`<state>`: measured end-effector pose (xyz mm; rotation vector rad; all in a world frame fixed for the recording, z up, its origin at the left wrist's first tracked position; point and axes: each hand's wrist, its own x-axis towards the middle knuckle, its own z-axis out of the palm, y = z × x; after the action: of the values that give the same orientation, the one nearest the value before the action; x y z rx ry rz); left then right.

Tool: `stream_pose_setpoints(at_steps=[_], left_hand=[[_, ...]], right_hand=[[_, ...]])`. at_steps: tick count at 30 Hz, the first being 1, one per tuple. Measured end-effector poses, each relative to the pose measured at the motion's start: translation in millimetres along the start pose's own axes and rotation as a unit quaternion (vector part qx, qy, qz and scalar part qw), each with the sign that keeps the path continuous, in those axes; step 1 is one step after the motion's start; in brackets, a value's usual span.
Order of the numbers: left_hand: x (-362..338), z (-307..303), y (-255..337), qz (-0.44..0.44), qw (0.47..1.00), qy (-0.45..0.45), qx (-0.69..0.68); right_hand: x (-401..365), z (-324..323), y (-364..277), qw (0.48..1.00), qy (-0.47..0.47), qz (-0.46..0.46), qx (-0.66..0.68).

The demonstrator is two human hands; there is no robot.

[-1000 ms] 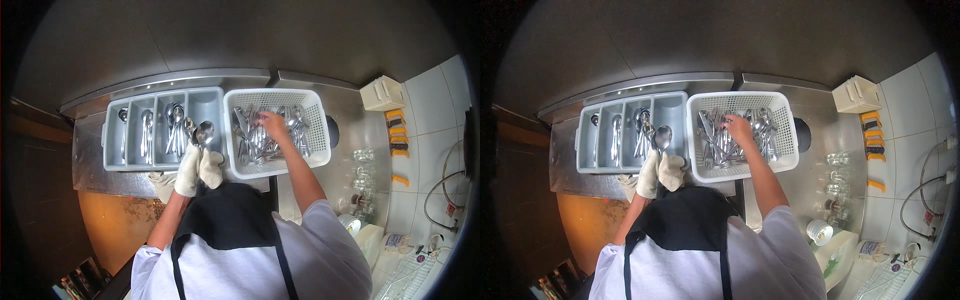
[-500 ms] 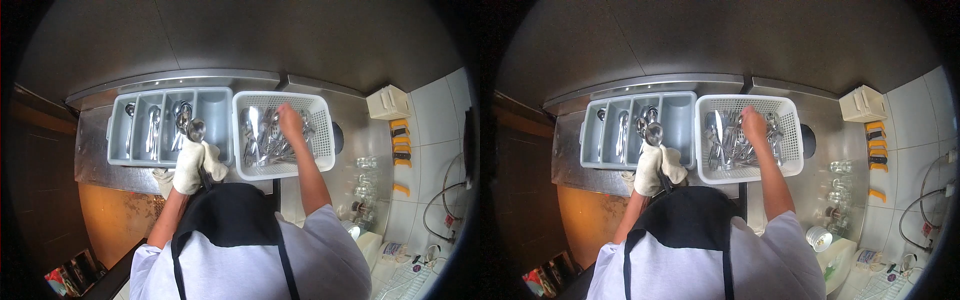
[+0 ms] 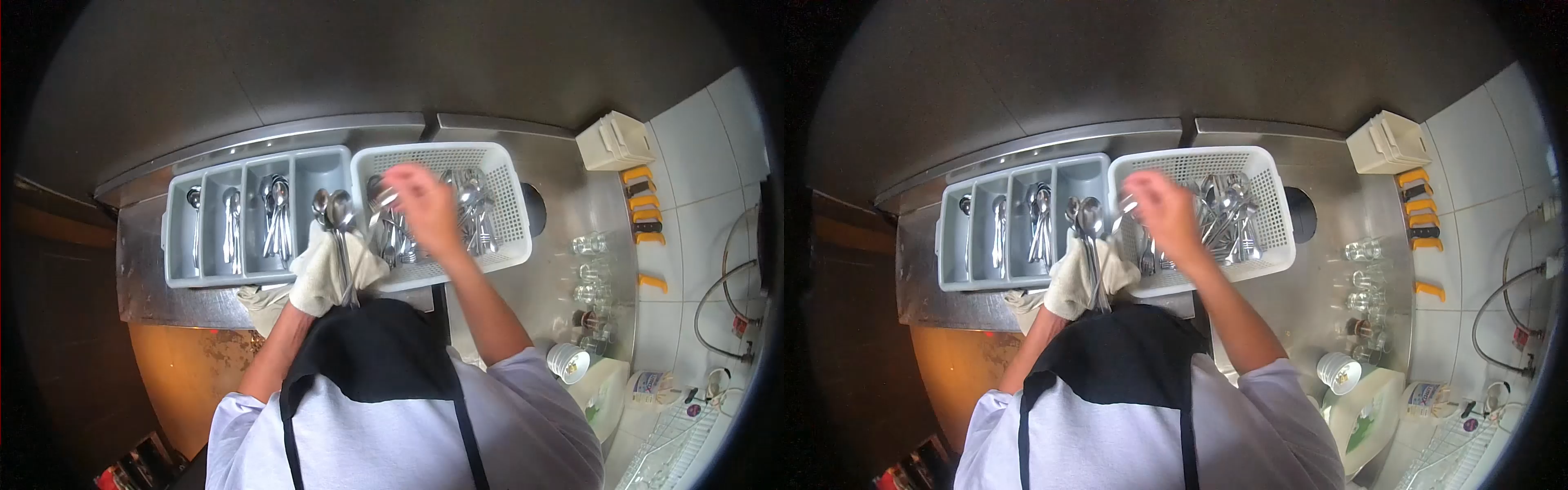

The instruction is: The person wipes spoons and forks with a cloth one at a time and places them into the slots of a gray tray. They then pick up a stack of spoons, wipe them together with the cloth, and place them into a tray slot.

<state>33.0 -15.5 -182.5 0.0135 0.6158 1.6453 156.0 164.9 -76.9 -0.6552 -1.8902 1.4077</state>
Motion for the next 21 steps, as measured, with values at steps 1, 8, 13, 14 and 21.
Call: stream_pose_setpoints(at_steps=[1, 8, 13, 14, 21], left_hand=[[-2, 2, -2, 0.013, 0.997, -0.004, 0.071], [-23, 21, 6, 0.070, 0.965, 0.047, 0.248], [-27, 19, 14, 0.043, 0.993, 0.043, 0.101], [-27, 22, 12, 0.047, 0.997, 0.009, 0.053], [-14, 31, 15, 0.071, 0.987, -0.109, 0.093]], right_hand=[[-3, 9, 4, 0.995, -0.071, -0.001, -0.075], [18, -85, 130, 0.873, 0.108, 0.001, -0.475], [5, -148, 184, 0.814, 0.039, 0.019, -0.579], [8, -144, 174, 0.836, 0.063, 0.007, -0.546], [32, -96, 53, 0.987, 0.157, 0.025, -0.018]])
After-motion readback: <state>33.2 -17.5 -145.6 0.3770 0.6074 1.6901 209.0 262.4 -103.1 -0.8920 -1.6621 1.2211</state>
